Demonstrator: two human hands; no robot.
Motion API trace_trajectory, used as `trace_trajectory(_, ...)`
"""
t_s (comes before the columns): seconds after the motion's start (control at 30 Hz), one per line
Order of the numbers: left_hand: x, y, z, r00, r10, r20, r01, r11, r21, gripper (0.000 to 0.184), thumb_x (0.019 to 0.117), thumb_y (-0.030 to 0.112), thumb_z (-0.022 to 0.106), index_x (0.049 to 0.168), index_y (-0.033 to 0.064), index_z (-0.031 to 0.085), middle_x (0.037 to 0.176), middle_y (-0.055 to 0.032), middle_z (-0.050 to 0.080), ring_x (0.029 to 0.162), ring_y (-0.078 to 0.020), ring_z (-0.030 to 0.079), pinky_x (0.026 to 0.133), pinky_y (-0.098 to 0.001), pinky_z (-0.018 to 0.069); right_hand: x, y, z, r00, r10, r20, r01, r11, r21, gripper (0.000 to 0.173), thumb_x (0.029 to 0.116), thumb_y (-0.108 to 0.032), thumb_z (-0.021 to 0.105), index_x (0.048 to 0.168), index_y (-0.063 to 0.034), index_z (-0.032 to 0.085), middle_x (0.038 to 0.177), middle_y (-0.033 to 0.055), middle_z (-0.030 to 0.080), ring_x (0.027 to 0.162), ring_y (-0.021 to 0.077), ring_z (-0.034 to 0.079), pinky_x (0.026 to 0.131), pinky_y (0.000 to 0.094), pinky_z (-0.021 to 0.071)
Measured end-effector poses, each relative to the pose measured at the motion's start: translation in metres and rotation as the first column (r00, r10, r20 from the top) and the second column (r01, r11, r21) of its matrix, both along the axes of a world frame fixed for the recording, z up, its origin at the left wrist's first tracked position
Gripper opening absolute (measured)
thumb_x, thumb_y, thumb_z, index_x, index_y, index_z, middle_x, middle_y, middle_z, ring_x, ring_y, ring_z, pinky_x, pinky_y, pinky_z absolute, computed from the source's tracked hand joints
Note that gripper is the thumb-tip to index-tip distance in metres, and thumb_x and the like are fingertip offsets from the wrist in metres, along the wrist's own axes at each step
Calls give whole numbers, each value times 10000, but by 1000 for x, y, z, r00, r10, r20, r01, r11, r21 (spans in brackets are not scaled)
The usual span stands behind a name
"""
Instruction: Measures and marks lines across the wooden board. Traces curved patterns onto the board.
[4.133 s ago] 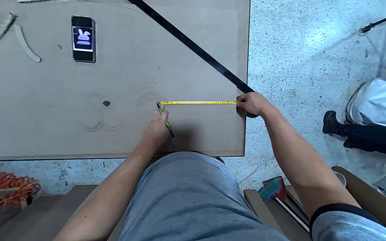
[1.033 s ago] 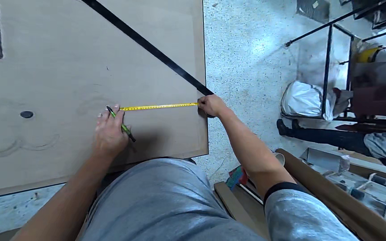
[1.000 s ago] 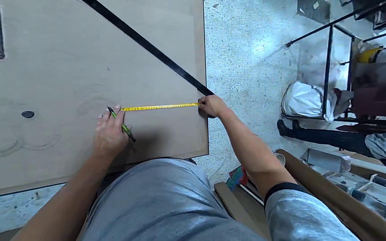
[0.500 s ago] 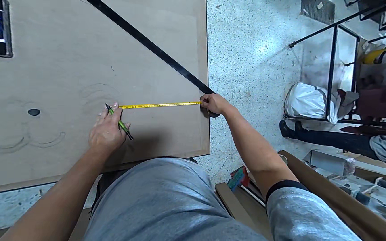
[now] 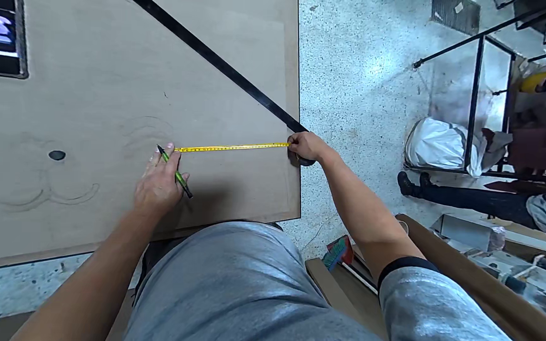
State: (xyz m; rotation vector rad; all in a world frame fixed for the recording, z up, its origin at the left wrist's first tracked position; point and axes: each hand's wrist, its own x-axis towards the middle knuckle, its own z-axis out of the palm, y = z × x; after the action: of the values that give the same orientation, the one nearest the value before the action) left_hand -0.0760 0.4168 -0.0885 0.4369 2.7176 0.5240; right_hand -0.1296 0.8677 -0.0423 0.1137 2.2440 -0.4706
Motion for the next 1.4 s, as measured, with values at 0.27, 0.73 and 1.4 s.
trace_trajectory(0.27,1,5,7,998,46,46,-46,999,3,609,1029,289,596,1569,82,405,1694,-121,279,1550,-396,269,1233,-578,289,2,0,0,1000,12,-21,-12,1000,14,190,983,-303,628,982,-160,752,935,108,732,921,315,698,825,629,532)
trace_trajectory(0.73,72,-18,14,994,106,23,-107,993,42,530,982,257,677,1453,52,547,1652,-118,370,1514,-303,378,1246,-499,306,2,-2,0,1000,-1,-23,1,1000,27,211,1034,-310,615,911,-227,766,831,66,729,813,283,692,746,623,518)
trace_trajectory(1.4,18,-28,34,577,693,433,-804,385,454,194,1011,184,671,1140,42,697,922,-70,764,803,-158,745,779,-371,639,41,-6,2,1000,-21,14,21,999,31,228,1031,-324,621,855,-249,744,774,34,711,760,258,680,701,598,510)
